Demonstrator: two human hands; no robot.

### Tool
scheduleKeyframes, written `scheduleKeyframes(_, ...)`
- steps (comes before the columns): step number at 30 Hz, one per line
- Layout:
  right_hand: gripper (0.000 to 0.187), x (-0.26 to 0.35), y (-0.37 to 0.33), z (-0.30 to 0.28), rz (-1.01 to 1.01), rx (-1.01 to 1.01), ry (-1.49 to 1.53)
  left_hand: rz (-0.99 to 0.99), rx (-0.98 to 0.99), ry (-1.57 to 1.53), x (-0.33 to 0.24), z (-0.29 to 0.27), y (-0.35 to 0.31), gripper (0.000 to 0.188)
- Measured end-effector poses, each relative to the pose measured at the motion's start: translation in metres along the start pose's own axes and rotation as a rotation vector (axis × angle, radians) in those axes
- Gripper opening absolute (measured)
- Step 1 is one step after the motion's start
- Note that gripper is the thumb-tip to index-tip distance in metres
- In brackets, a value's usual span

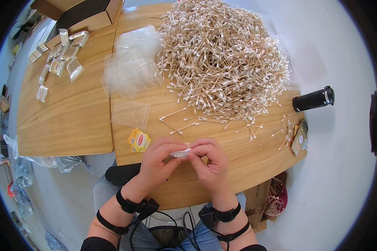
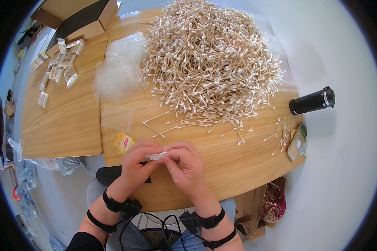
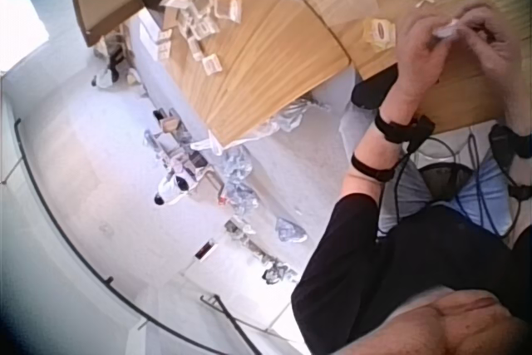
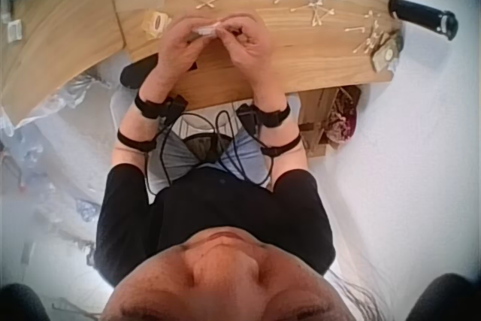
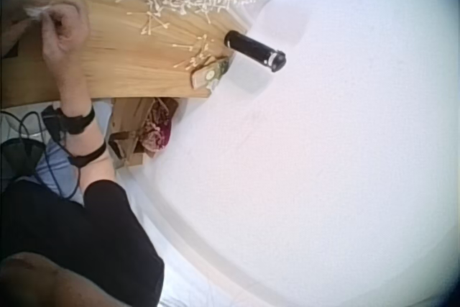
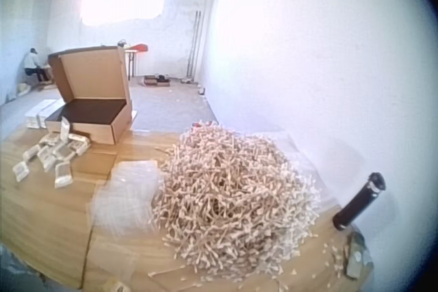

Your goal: Group cotton swabs and place them into small plastic bags.

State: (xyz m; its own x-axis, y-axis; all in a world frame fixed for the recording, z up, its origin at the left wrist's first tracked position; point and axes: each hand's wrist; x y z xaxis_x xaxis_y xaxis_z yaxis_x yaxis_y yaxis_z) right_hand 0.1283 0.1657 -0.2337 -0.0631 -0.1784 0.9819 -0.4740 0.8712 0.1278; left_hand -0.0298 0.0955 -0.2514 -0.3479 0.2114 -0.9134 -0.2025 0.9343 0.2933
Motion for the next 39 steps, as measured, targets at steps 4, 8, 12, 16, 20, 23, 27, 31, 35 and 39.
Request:
scheduleKeyframes(4,0.007,-0.001,0.001,-0.001,-0.041,-0.008,-0.023,0.058,0.013,0.023,0.001,-0.001,0.003,0.036)
scheduleKeyframes(8,0.008,-0.002,0.001,-0.001,-0.026,-0.013,-0.032,-0.036,-0.006,-0.101,-0.002,0.009,0.004,0.037)
scheduleKeyframes(12,0.009,0.000,0.000,-0.004,0.019,-0.022,0.001,-0.332,-0.022,-0.448,-0.006,0.011,-0.001,0.039)
scheduleKeyframes(16,0.012,0.004,0.009,-0.011,-0.048,0.057,-0.132,-0.298,0.114,-0.171,-0.005,0.002,-0.002,0.040)
scheduleKeyframes(20,0.018,0.012,0.012,-0.014,-0.004,0.263,-0.249,-0.415,0.382,-0.248,0.006,0.000,-0.007,0.043)
scheduleKeyframes(23,0.020,0.005,0.006,-0.016,-0.017,0.189,-0.223,-0.479,0.426,-0.393,0.000,0.002,-0.003,0.048)
scheduleKeyframes(27,0.023,0.000,0.000,-0.013,0.261,0.069,-0.003,-0.625,0.491,-0.391,-0.013,-0.004,0.008,0.051)
scheduleKeyframes(31,0.022,-0.003,0.003,-0.022,0.344,0.212,-0.022,-0.606,0.519,-0.406,0.000,-0.005,0.003,0.051)
scheduleKeyframes(35,0.021,0.000,0.004,-0.022,0.418,0.305,0.017,-0.602,0.663,-0.366,0.000,-0.006,0.004,0.052)
scheduleKeyframes(39,0.017,-0.008,0.000,-0.021,0.386,0.243,0.088,-0.661,0.559,-0.477,-0.004,-0.006,0.004,0.049)
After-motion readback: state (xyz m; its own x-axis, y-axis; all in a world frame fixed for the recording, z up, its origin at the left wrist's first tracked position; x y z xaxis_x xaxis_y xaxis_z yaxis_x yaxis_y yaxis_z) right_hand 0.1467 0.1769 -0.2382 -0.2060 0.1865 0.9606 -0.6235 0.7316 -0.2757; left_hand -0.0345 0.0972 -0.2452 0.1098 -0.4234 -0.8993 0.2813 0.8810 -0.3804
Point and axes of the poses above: each hand's wrist, its own y-axis towards the middle knuckle, its own z-axis out of the palm, x = y × z, and after that the axes turned 3 degrees about z, right-handed
